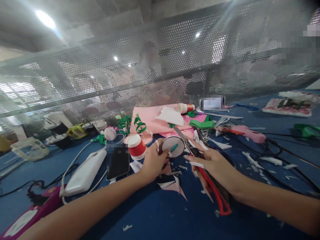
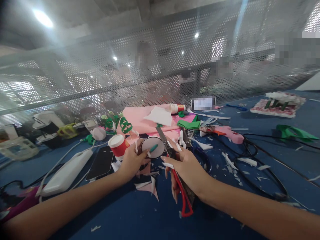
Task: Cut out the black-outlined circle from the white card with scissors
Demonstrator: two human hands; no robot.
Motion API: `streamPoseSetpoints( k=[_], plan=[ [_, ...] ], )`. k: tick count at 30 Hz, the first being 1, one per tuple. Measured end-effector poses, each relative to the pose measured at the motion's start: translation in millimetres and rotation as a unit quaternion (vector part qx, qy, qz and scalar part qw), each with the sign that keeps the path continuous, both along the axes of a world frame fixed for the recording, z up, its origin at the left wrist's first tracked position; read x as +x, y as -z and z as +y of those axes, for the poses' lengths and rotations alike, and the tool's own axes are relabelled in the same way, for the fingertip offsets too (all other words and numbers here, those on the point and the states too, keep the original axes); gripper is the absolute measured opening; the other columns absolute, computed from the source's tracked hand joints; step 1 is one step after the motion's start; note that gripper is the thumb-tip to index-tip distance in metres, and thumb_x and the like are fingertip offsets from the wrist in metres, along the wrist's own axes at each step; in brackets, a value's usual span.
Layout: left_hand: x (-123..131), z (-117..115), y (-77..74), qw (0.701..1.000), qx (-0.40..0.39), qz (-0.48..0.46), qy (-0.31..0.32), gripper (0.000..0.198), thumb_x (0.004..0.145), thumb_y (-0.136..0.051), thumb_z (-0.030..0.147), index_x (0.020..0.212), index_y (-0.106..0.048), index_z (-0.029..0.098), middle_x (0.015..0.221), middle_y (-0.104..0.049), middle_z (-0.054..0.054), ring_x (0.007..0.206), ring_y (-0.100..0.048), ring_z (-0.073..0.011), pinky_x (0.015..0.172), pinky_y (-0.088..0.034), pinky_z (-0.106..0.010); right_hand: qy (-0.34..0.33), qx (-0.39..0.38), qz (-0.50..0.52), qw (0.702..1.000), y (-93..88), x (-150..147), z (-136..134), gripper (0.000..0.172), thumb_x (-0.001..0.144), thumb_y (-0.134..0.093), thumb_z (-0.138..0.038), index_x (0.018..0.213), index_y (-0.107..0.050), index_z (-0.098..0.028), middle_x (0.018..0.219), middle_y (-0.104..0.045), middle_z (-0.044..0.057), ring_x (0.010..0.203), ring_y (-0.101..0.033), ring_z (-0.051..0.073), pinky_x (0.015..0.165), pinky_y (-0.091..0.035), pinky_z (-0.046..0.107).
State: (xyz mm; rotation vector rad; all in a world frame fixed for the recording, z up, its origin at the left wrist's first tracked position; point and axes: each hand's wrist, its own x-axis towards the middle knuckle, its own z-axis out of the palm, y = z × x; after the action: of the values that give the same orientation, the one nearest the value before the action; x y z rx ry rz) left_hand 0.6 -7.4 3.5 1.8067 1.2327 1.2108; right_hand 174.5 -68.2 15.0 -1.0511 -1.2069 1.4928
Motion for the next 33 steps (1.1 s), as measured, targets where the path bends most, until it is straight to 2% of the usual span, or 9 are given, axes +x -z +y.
streamPoseSetpoints(
  k=[3, 5, 7, 9, 15, 23, 30, 33],
  plan=[
    [2.5, 1.9, -0.2, 0.996, -0.038, -0.081, 0.020, 0.034, 0.070, -0.059, 0.020, 0.104, -0.054, 0.018, 0.089, -0.066, -0.003, 0.079, -0.063, -0.0154, 0.061, -0.054, -0.023, 0.021, -0.033, 0.010, 0.999, 1.3, 0.2, 3.5, 0.056, 0.077, -0.056, -0.030, 0.129, -0.038, -0.019, 0.043, -0.051, -0.007, 0.025, -0.046, 0.012, 0.024, -0.041, 0.021],
    [3.9, 1.9, -1.1, 0.989, -0.068, -0.124, 0.043, 0.042, 0.069, -0.060, 0.019, 0.110, -0.051, 0.019, 0.094, -0.067, -0.004, 0.080, -0.064, -0.0163, 0.061, -0.055, -0.024, 0.022, -0.050, 0.004, 0.998, 1.5, 0.3, 5.1, 0.033, 0.078, -0.055, -0.034, 0.104, -0.052, -0.015, 0.038, -0.048, -0.006, 0.024, -0.044, 0.011, 0.024, -0.040, 0.021],
    [4.5, 1.5, -1.9, 0.984, -0.086, -0.147, 0.062, 0.048, 0.069, -0.061, 0.020, 0.116, -0.048, 0.020, 0.099, -0.067, -0.005, 0.079, -0.065, -0.0171, 0.060, -0.056, -0.025, 0.019, -0.052, -0.002, 0.998, 1.8, 0.7, 6.1, 0.019, 0.078, -0.054, -0.036, 0.079, -0.051, -0.017, 0.033, -0.045, -0.006, 0.023, -0.042, 0.010, 0.023, -0.039, 0.021],
    [4.3, 1.1, -2.3, 0.980, -0.094, -0.159, 0.077, 0.053, 0.069, -0.063, 0.021, 0.119, -0.046, 0.021, 0.103, -0.066, -0.006, 0.079, -0.066, -0.0180, 0.059, -0.057, -0.026, 0.019, -0.047, -0.002, 0.999, 2.4, 1.3, 6.9, 0.023, 0.079, -0.053, -0.037, 0.067, -0.045, -0.019, 0.033, -0.045, -0.005, 0.023, -0.041, 0.010, 0.023, -0.039, 0.021],
    [4.7, 0.2, -3.9, 0.976, -0.111, -0.169, 0.082, 0.057, 0.069, -0.064, 0.022, 0.123, -0.046, 0.022, 0.104, -0.066, -0.008, 0.075, -0.067, -0.0191, 0.052, -0.056, -0.024, -0.002, -0.028, 0.008, 1.000, 6.2, 2.6, 7.9, 0.022, 0.080, -0.051, -0.036, 0.066, -0.045, -0.020, 0.033, -0.045, -0.006, 0.023, -0.041, 0.010, 0.024, -0.039, 0.021],
    [5.0, 0.4, -3.5, 0.977, -0.105, -0.159, 0.095, 0.055, 0.068, -0.064, 0.022, 0.120, -0.046, 0.022, 0.106, -0.066, -0.007, 0.074, -0.066, -0.0182, 0.054, -0.058, -0.026, -0.018, -0.012, 0.007, 1.000, 5.5, 2.8, 6.6, 0.022, 0.079, -0.054, -0.035, 0.067, -0.045, -0.020, 0.037, -0.048, -0.006, 0.024, -0.043, 0.009, 0.025, -0.038, 0.020],
    [2.7, 3.7, -0.3, 0.988, -0.096, -0.109, 0.056, 0.038, 0.070, -0.063, 0.026, 0.104, -0.050, 0.018, 0.095, -0.066, -0.006, 0.070, -0.066, -0.0171, 0.054, -0.057, -0.028, -0.021, -0.015, 0.009, 1.000, 6.5, 3.6, 7.2, 0.022, 0.079, -0.054, -0.036, 0.067, -0.045, -0.020, 0.037, -0.048, -0.006, 0.024, -0.044, 0.010, 0.025, -0.039, 0.020],
    [2.5, 5.3, -0.7, 0.994, -0.059, -0.089, 0.034, 0.030, 0.070, -0.062, 0.023, 0.097, -0.051, 0.017, 0.086, -0.066, -0.004, 0.073, -0.064, -0.0170, 0.059, -0.055, -0.028, -0.001, -0.017, 0.008, 1.000, 3.4, 2.7, 5.9, 0.021, 0.079, -0.053, -0.037, 0.071, -0.046, -0.019, 0.036, -0.048, -0.005, 0.024, -0.045, 0.010, 0.024, -0.040, 0.020]
  ],
)
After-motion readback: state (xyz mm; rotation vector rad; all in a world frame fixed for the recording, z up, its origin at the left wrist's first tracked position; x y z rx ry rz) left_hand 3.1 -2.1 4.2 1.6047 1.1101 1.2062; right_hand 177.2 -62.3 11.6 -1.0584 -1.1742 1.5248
